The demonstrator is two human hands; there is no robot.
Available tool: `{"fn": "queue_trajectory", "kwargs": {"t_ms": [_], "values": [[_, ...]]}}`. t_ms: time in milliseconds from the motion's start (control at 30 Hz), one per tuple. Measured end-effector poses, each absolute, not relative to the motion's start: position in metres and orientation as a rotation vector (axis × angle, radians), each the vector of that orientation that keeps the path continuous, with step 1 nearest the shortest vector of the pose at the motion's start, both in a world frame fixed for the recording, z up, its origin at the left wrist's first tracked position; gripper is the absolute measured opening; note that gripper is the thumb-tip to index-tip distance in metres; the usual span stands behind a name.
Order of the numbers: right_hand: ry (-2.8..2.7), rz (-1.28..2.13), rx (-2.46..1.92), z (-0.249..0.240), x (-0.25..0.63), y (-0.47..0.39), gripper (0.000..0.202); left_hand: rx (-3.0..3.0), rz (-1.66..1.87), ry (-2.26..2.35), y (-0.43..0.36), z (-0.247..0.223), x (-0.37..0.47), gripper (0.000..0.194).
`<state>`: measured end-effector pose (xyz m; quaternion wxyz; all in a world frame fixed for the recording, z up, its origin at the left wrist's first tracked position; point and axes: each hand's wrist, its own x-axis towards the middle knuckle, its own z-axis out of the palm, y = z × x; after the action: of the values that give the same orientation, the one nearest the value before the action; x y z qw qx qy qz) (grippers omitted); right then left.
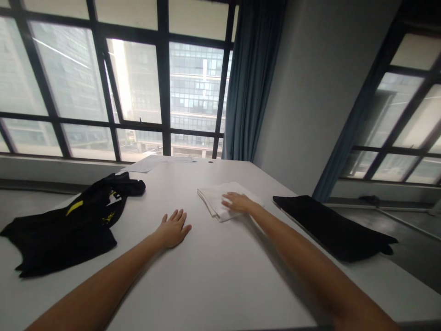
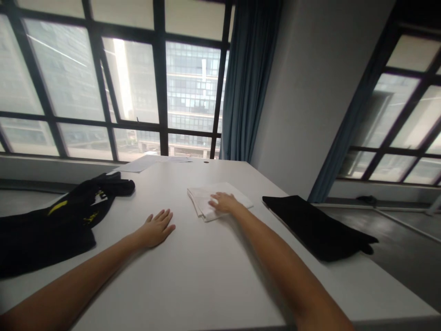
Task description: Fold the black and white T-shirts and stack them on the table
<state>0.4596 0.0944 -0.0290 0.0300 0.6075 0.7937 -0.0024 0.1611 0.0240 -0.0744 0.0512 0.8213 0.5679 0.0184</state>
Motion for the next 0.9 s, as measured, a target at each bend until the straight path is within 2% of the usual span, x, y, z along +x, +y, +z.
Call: {"fn": "queue_trajectory", "kwargs": {"t_ms": [100,233,600,767,900], "values": [[2.6,-0.155,1.748,-0.051,0.421,0.089,0.073,2.512,0.096,1.722,0.025,-0.076,0.161,0.066],[2.568,-0.142,1.902,-0.068,0.418,0.1,0.061,2.524,0.086,1.725,0.026,-0.077,0.161,0.065],[2.222,-0.077,2.349,-0.071,0.534,0.196,0.056,2.508,0.043,1.757,0.029,-0.079,0.162,0.069],[2.063,-0.08,2.504,-0.07,0.594,0.209,0.057,2.489,0.077,1.752,0.031,-0.082,0.161,0.067],[1.944,0.05,2.562,-0.064,0.594,0.202,0.054,2.47,0.117,1.748,0.029,-0.084,0.163,0.067]]}}
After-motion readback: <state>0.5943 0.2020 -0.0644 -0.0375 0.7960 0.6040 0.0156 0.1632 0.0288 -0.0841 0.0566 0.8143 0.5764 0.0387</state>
